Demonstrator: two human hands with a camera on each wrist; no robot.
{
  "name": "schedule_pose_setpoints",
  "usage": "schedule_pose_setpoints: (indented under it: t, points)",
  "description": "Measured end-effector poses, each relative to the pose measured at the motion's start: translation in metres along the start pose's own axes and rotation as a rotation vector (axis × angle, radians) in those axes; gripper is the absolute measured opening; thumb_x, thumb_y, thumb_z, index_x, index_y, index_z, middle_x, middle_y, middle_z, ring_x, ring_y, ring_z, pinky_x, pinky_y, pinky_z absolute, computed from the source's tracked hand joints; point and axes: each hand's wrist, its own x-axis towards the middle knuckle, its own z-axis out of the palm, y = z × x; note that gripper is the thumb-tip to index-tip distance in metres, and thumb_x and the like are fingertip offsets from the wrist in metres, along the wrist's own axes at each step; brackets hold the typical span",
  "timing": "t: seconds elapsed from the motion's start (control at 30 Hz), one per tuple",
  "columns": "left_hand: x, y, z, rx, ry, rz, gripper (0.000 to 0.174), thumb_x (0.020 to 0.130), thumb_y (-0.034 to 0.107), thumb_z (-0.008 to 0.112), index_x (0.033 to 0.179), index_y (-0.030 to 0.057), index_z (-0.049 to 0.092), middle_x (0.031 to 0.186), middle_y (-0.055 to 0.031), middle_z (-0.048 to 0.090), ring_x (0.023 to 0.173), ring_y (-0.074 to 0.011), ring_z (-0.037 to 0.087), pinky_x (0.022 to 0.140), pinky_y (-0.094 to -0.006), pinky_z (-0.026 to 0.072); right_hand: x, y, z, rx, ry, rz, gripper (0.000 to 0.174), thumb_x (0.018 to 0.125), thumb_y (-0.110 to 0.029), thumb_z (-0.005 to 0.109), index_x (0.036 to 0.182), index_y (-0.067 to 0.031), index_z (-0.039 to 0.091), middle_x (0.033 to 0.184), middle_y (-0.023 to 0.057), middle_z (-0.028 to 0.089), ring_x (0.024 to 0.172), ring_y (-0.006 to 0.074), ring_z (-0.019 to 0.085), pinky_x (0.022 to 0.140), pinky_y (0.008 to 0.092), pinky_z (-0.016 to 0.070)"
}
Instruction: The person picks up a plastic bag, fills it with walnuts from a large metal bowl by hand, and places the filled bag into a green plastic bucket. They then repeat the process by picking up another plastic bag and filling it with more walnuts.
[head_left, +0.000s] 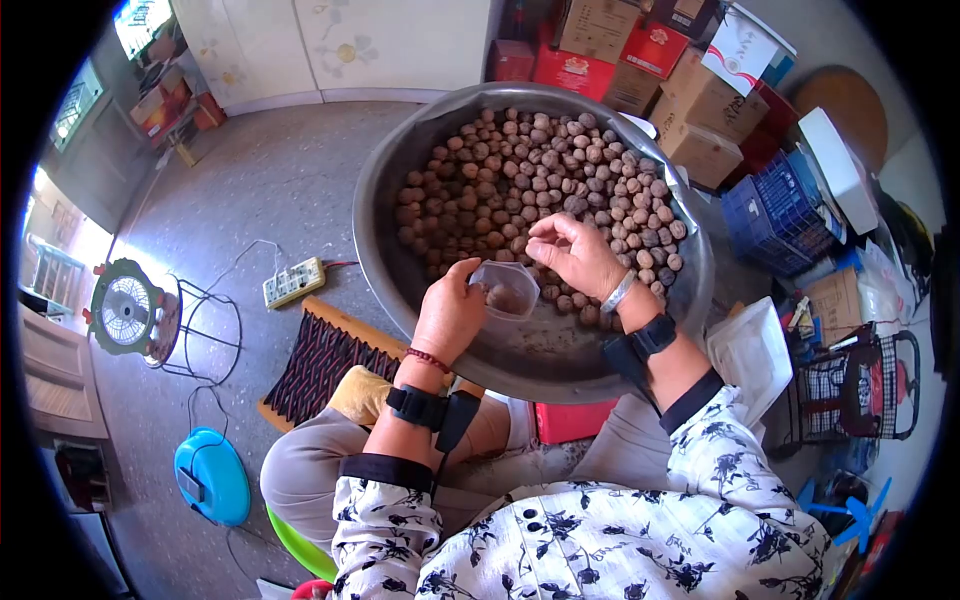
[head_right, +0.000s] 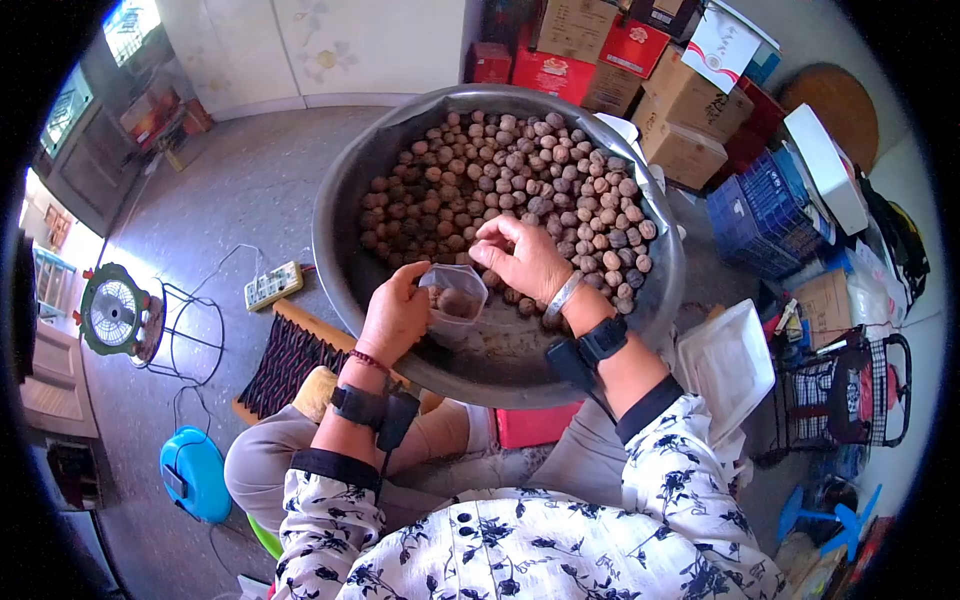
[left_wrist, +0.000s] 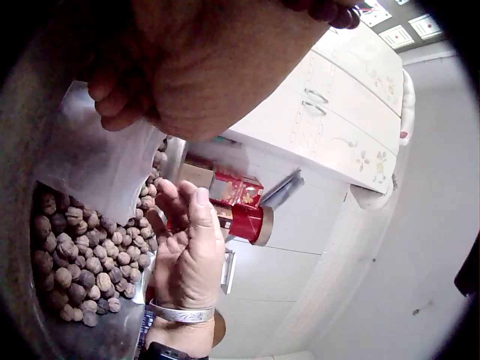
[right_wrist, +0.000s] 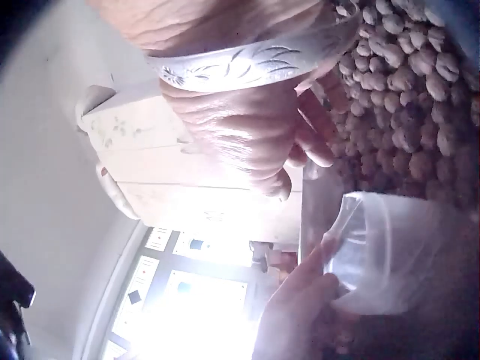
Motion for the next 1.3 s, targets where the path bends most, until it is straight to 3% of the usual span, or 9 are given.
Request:
schedule_pose_setpoints:
  t: [0.13, 0.27, 0.37, 0.5, 0.63, 0.73, 1.17, 1.23, 1.3]
  points:
    - [0.001, -0.001, 0.001, 0.005, -0.004, -0.005, 0.037, 0.086, 0.008, 0.054, 0.121, 0.0001, 0.061, 0.100, -0.0288, 0.067, 0.098, -0.0417, 0.065, 0.089, -0.0430, 0.0515, -0.001, 0.050, -0.012, -0.142, 0.048, 0.159, 0.023, 0.086, -0.022, 0.072, 0.097, -0.0033, 0.066, 0.086, 0.0095, 0.071, 0.078, 0.0170, 0.067, 0.073, 0.0307, 0.0539]
    - [0.001, 0.000, 0.001, 0.009, -0.002, -0.001, 0.037, 0.086, 0.009, 0.055, 0.121, -0.0003, 0.061, 0.098, -0.0287, 0.067, 0.097, -0.0418, 0.065, 0.088, -0.0430, 0.0517, -0.012, 0.082, -0.017, -0.432, -0.039, 0.278, 0.019, 0.077, -0.021, 0.074, 0.089, -0.0069, 0.068, 0.085, 0.0150, 0.070, 0.079, 0.0280, 0.068, 0.074, 0.0368, 0.0542]
    - [0.000, 0.002, 0.000, 0.023, -0.007, -0.003, 0.037, 0.086, 0.009, 0.055, 0.121, -0.0003, 0.061, 0.097, -0.0288, 0.067, 0.096, -0.0419, 0.065, 0.088, -0.0431, 0.0519, -0.020, 0.095, -0.013, -0.723, -0.221, 0.382, 0.017, 0.078, -0.021, 0.071, 0.090, -0.0096, 0.072, 0.089, 0.0155, 0.071, 0.086, 0.0341, 0.068, 0.080, 0.0429, 0.0540]
    - [-0.002, 0.004, -0.002, 0.017, -0.011, -0.004, 0.038, 0.086, 0.009, 0.055, 0.122, -0.0005, 0.061, 0.096, -0.0283, 0.068, 0.094, -0.0405, 0.066, 0.086, -0.0415, 0.0524, -0.022, 0.096, -0.002, -0.859, -0.417, 0.456, 0.021, 0.076, -0.023, 0.072, 0.091, -0.0081, 0.075, 0.101, 0.0196, 0.070, 0.098, 0.0339, 0.067, 0.085, 0.0409, 0.0534]
    - [-0.003, 0.011, -0.003, 0.012, -0.028, -0.064, 0.038, 0.086, 0.009, 0.055, 0.122, -0.0004, 0.061, 0.096, -0.0276, 0.068, 0.093, -0.0389, 0.067, 0.084, -0.0399, 0.0526, -0.023, 0.094, 0.008, -0.999, -0.530, 0.463, 0.028, 0.078, -0.026, 0.066, 0.096, -0.0054, 0.073, 0.098, 0.0206, 0.069, 0.096, 0.0371, 0.067, 0.085, 0.0419, 0.0531]
    - [-0.002, 0.005, -0.001, 0.021, -0.016, -0.023, 0.039, 0.086, 0.009, 0.055, 0.123, -0.0002, 0.061, 0.096, -0.0274, 0.068, 0.094, -0.0392, 0.067, 0.085, -0.0405, 0.0523, -0.023, 0.107, 0.015, -1.011, -0.573, 0.522, 0.027, 0.080, -0.015, 0.064, 0.102, -0.0028, 0.073, 0.110, 0.0205, 0.068, 0.106, 0.0354, 0.066, 0.090, 0.0417, 0.0524]
    - [0.000, 0.004, 0.001, 0.038, -0.013, -0.043, 0.038, 0.086, 0.010, 0.055, 0.121, -0.0003, 0.061, 0.100, -0.0276, 0.068, 0.096, -0.0394, 0.066, 0.086, -0.0411, 0.0521, -0.024, 0.098, 0.014, -0.988, -0.638, 0.586, 0.031, 0.081, -0.017, 0.062, 0.108, -0.0034, 0.071, 0.117, 0.0212, 0.066, 0.112, 0.0358, 0.063, 0.093, 0.0411, 0.0512]
    - [0.002, 0.005, 0.001, 0.031, -0.018, -0.053, 0.037, 0.086, 0.010, 0.055, 0.120, -0.0002, 0.062, 0.099, -0.0279, 0.068, 0.096, -0.0399, 0.066, 0.086, -0.0417, 0.0524, -0.025, 0.096, 0.009, -0.897, -0.564, 0.527, 0.033, 0.080, -0.020, 0.066, 0.107, -0.0022, 0.070, 0.114, 0.0221, 0.067, 0.110, 0.0368, 0.063, 0.093, 0.0410, 0.0511]
    - [0.008, -0.002, 0.005, 0.033, 0.004, -0.032, 0.036, 0.085, 0.010, 0.056, 0.120, 0.0001, 0.062, 0.098, -0.0279, 0.068, 0.096, -0.0401, 0.066, 0.086, -0.0421, 0.0525, -0.020, 0.094, -0.001, -0.784, -0.519, 0.406, 0.049, 0.074, -0.028, 0.076, 0.114, -0.0024, 0.065, 0.113, 0.0222, 0.067, 0.106, 0.0374, 0.064, 0.091, 0.0405, 0.0511]
